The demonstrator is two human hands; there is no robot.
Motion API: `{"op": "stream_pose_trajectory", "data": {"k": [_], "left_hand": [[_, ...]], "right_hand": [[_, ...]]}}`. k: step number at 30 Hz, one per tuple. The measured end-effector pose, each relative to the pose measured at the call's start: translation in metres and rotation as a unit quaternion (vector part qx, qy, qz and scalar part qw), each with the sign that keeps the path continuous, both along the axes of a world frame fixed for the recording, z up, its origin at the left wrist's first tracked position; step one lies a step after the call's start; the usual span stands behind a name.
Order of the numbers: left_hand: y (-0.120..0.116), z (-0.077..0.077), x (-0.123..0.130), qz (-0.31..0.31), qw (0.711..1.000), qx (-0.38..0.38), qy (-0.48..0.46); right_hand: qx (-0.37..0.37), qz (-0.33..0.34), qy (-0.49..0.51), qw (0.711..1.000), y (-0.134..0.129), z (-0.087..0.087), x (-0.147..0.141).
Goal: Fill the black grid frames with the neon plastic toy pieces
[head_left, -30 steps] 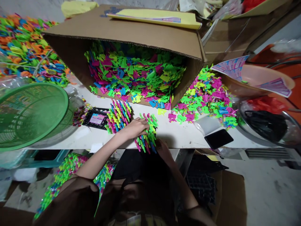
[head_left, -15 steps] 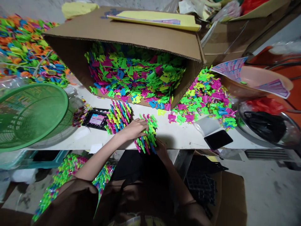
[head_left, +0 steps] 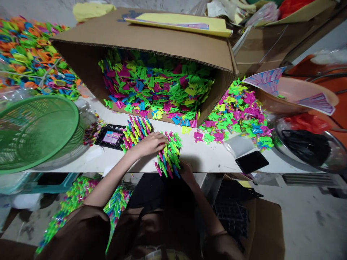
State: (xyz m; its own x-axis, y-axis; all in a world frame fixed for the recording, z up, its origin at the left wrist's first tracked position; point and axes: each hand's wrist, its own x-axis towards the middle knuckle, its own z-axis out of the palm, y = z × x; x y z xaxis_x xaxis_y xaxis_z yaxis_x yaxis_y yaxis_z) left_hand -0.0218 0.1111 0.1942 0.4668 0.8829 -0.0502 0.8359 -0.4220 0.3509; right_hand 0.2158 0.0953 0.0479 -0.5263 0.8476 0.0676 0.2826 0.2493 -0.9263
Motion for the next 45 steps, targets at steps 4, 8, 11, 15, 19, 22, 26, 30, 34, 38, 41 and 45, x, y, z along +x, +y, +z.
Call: {"op": "stream_pose_trajectory", "data": {"k": [4,8,11,15,19,22,26,30,34,38,41,45], "left_hand": [[0.005,-0.003,0.000,-0.010,1.000,0.023,0.013],[0.008,-0.005,-0.002,-0.015,0.999,0.034,0.016],[0.009,-0.008,-0.004,-0.014,0.999,0.042,0.010],[0.009,-0.012,-0.003,-0.014,0.999,0.047,0.007],[0.007,-0.009,-0.002,-0.014,0.999,0.047,0.007],[0.007,-0.005,0.000,-0.009,0.999,0.049,0.013],[0.007,0.000,0.003,0.006,0.998,0.055,0.031],[0.010,-0.001,0.002,0.020,0.998,0.057,0.028],[0.011,-0.004,0.002,0.026,0.997,0.064,0.022],[0.013,-0.005,0.001,0.033,0.998,0.059,0.008],[0.016,-0.006,0.000,0.040,0.998,0.052,0.002],[0.018,-0.007,-0.001,0.041,0.998,0.053,0.002]], "right_hand": [[-0.023,0.006,0.009,1.000,0.001,0.007,-0.001],[-0.051,-0.001,0.011,0.999,0.004,0.011,-0.003],[-0.102,0.013,0.031,0.994,0.008,0.015,0.002],[-0.085,-0.074,0.010,0.994,0.012,0.037,0.016],[0.158,-0.146,-0.049,0.975,0.008,0.074,0.010],[0.319,-0.040,-0.076,0.944,0.004,0.090,-0.009],[0.376,0.001,-0.113,0.920,0.001,0.090,-0.022],[0.376,0.012,-0.121,0.918,0.000,0.089,-0.016],[0.373,0.017,-0.116,0.920,0.001,0.092,-0.013],[0.374,0.015,-0.113,0.920,0.004,0.092,-0.013],[0.372,0.021,-0.112,0.921,0.004,0.091,-0.012],[0.369,0.028,-0.115,0.922,0.004,0.090,-0.012]]}}
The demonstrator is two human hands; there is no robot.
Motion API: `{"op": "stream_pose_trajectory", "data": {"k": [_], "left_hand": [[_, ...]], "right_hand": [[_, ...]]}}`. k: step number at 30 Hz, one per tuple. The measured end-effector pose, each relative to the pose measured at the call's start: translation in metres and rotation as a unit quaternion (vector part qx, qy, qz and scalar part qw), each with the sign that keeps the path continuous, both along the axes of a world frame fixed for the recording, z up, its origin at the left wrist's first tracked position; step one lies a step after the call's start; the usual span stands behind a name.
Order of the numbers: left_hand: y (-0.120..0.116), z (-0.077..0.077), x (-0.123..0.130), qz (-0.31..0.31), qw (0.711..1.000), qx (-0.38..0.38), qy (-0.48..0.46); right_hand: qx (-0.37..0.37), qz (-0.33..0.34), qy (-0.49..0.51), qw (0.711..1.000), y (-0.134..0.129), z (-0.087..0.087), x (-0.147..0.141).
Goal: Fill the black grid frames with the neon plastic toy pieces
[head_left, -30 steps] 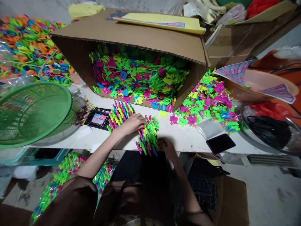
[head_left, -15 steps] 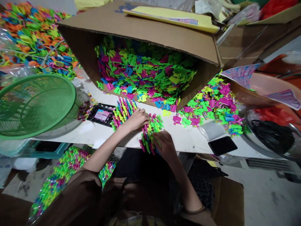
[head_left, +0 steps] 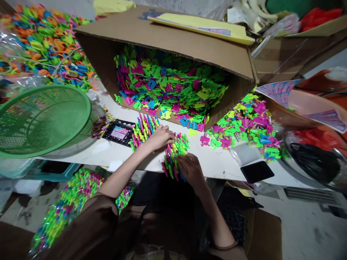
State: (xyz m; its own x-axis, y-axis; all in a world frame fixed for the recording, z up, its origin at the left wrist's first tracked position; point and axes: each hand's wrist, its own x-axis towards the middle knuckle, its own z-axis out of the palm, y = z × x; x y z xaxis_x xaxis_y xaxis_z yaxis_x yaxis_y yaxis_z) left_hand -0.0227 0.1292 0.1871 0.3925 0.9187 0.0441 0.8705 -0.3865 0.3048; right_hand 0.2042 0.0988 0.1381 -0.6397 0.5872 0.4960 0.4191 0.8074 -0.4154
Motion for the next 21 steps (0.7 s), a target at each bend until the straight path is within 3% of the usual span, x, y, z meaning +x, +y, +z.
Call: {"op": "stream_pose_trajectory", "data": {"k": [13,21], "left_hand": [[-0.013,0.001,0.015,-0.031,0.999,0.015,0.014],[-0.014,-0.001,0.010,-0.044,0.998,0.010,0.032]], "right_hand": [[-0.020,0.003,0.015,1.000,0.001,-0.005,-0.001],[-0.053,-0.001,0.029,0.998,0.004,-0.009,0.002]]}}
